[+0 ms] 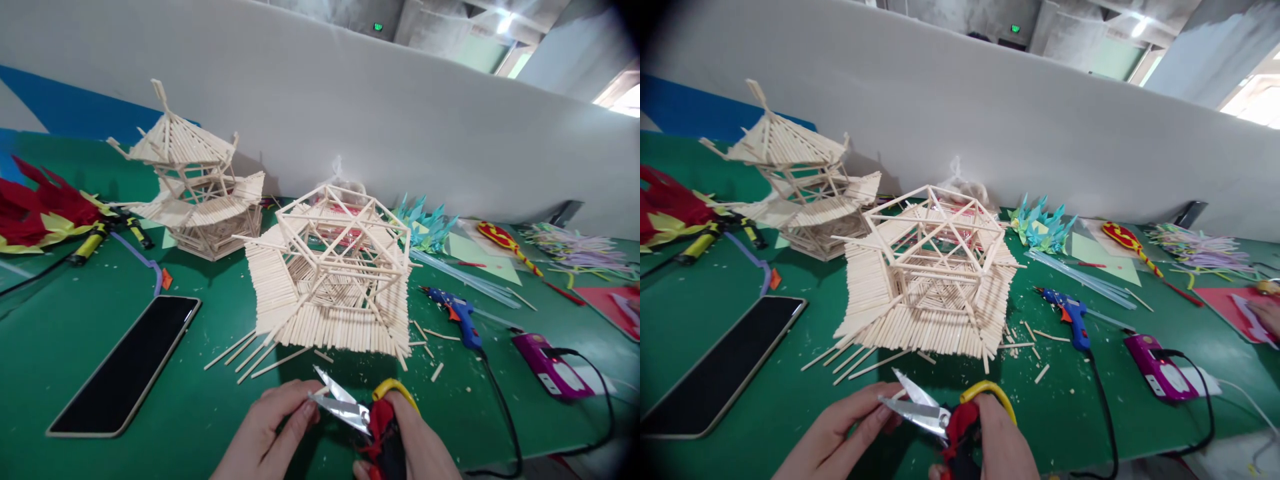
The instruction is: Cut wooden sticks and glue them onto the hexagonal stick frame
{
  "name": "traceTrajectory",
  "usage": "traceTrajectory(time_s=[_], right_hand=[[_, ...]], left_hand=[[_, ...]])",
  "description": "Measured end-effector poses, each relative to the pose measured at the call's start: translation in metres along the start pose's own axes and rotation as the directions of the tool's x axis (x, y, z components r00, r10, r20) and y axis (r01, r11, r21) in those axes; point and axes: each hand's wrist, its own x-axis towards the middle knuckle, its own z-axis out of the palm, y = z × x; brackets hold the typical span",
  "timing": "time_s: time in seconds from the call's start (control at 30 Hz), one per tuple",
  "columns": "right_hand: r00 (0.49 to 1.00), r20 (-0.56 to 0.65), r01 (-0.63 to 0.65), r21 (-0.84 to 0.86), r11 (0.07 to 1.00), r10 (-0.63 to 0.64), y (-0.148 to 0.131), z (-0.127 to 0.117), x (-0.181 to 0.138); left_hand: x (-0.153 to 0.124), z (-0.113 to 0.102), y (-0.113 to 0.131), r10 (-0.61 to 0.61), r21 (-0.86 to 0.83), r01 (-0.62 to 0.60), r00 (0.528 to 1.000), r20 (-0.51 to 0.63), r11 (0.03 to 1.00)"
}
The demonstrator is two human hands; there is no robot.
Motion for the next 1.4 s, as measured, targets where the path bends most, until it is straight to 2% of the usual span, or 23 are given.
traceTrajectory(time_s=[0.17, 0.4, 0.63, 0.93, 1.13, 1.3, 1.4], right_hand=[[0.999, 0.046, 0.03, -0.018, 0.999, -0.029, 0.0, -0.004, 0.002], [0.999, -0.007, 0.034, -0.014, 0.999, -0.034, -0.018, -0.015, -0.003], [1.0, 0.012, 0.027, -0.002, 1.0, -0.027, -0.031, -0.024, -0.005], [0.998, 0.051, 0.023, 0.035, 0.999, -0.025, -0.031, -0.022, -0.001], [0.996, 0.071, 0.048, 0.048, 0.998, -0.051, -0.024, -0.019, -0.003], [0.997, 0.042, 0.062, 0.048, 0.997, -0.064, -0.018, -0.01, -0.003], [0.999, 0.008, 0.051, 0.039, 0.998, -0.051, -0.016, -0.004, 0.0]], left_hand=[[0.003, 0.001, 0.006, 0.124, 0.068, -0.127, 0.991, 0.05, 0.99], [0.003, 0.007, 0.01, 0.138, -0.014, -0.139, 0.99, -0.023, 0.99], [0.002, 0.008, 0.005, 0.124, -0.074, -0.132, 0.988, -0.096, 0.989], [0.001, 0.007, 0.004, 0.091, -0.083, -0.094, 0.995, -0.048, 0.992], [-0.001, 0.008, 0.001, 0.026, -0.072, -0.031, 0.997, -0.075, 0.997], [0.001, 0.008, 0.001, 0.066, -0.128, -0.069, 0.998, -0.023, 0.989], [0.003, 0.007, 0.002, 0.086, -0.116, -0.09, 0.995, -0.041, 0.989]])
